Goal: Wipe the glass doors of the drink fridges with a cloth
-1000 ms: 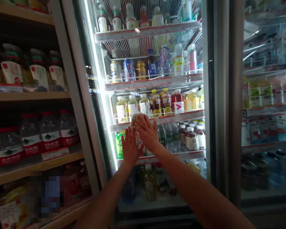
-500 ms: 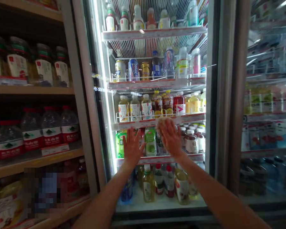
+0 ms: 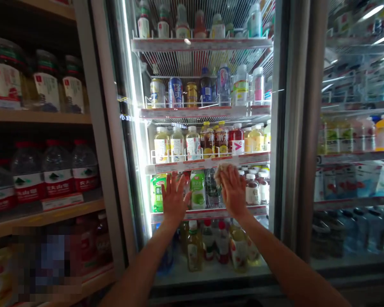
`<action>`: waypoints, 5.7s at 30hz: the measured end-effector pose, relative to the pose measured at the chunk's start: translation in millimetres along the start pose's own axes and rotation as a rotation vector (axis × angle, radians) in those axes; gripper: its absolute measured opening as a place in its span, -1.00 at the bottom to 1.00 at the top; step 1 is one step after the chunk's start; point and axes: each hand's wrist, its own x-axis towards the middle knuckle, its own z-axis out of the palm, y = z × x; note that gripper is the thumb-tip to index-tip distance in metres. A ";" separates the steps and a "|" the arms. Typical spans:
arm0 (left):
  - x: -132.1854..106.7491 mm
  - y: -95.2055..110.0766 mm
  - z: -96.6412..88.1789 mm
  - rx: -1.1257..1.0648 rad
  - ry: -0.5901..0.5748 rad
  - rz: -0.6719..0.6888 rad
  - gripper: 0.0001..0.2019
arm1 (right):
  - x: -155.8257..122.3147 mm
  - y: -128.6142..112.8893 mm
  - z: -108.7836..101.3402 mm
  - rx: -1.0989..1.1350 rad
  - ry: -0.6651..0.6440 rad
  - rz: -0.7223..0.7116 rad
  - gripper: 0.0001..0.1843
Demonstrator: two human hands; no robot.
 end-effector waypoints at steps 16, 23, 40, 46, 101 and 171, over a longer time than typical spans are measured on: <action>-27.5 5.1 -0.4 0.049 -0.105 -0.010 -0.31 | -36.3 -23.6 2.4 0.028 -0.117 -0.191 -0.49; -42.2 1.1 1.3 0.050 -0.173 0.017 -0.27 | -45.7 55.9 -12.7 -0.144 0.087 0.410 -0.45; -57.0 0.6 2.1 0.057 -0.183 0.021 -0.32 | -89.5 -6.7 -10.1 -0.056 -0.086 0.113 -0.46; -66.9 -3.8 1.5 0.073 -0.173 0.058 -0.35 | -117.0 26.4 -19.4 -0.053 -0.182 0.084 -0.44; -138.4 -86.4 -32.5 0.223 -0.274 -0.138 -0.37 | -115.4 -119.6 11.9 0.112 -0.387 -0.275 -0.32; -3.2 33.3 -1.5 0.030 -0.172 0.156 -0.24 | -39.3 -9.2 -4.5 -0.059 -0.058 -0.070 -0.43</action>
